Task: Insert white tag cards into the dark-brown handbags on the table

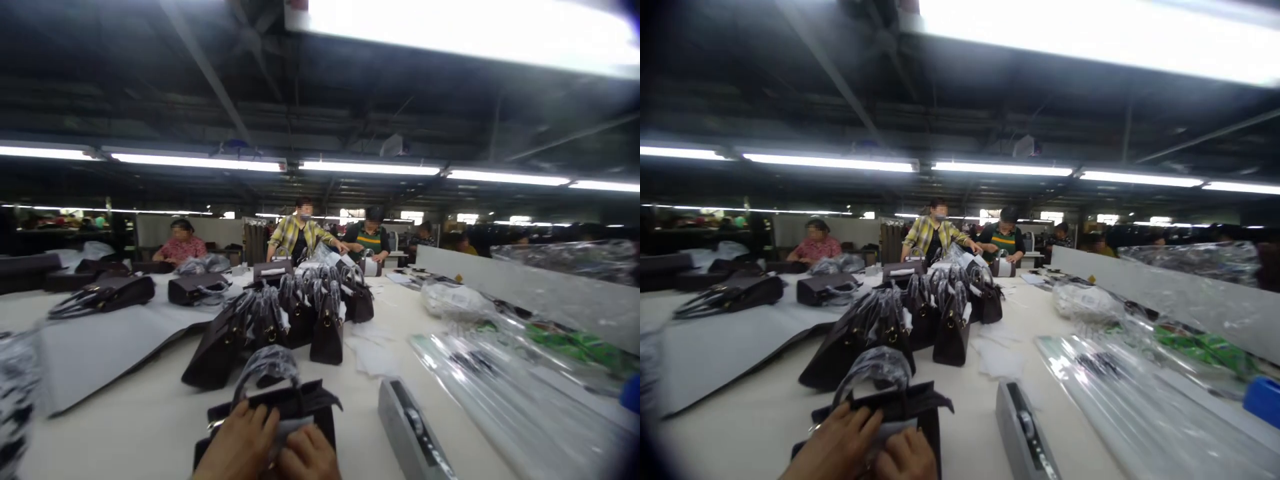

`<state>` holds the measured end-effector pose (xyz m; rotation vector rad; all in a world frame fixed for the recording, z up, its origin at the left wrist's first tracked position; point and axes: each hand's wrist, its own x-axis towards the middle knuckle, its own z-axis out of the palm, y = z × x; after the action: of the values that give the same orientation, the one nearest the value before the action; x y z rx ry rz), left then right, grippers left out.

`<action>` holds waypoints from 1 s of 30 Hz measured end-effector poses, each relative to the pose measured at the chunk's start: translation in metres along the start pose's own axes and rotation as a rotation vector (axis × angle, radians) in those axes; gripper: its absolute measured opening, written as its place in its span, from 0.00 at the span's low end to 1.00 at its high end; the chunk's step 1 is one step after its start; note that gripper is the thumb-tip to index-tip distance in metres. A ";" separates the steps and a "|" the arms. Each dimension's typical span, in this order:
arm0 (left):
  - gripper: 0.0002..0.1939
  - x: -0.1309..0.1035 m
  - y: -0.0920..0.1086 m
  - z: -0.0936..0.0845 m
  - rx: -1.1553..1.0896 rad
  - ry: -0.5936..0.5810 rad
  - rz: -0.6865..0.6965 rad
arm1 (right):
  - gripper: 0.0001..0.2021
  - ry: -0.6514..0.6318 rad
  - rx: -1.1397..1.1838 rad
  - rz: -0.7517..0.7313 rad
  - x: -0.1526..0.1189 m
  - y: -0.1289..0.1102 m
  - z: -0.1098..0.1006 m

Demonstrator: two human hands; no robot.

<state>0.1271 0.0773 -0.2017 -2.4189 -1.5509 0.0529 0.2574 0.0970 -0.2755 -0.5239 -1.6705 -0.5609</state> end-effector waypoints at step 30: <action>0.30 -0.012 -0.001 -0.014 -0.255 -0.139 0.182 | 0.14 -0.409 0.318 0.166 -0.011 0.004 -0.040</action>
<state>0.1233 0.0640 -0.1889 -2.8068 -1.4663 0.0623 0.2925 0.0748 -0.2800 -0.5604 -2.0325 -0.0601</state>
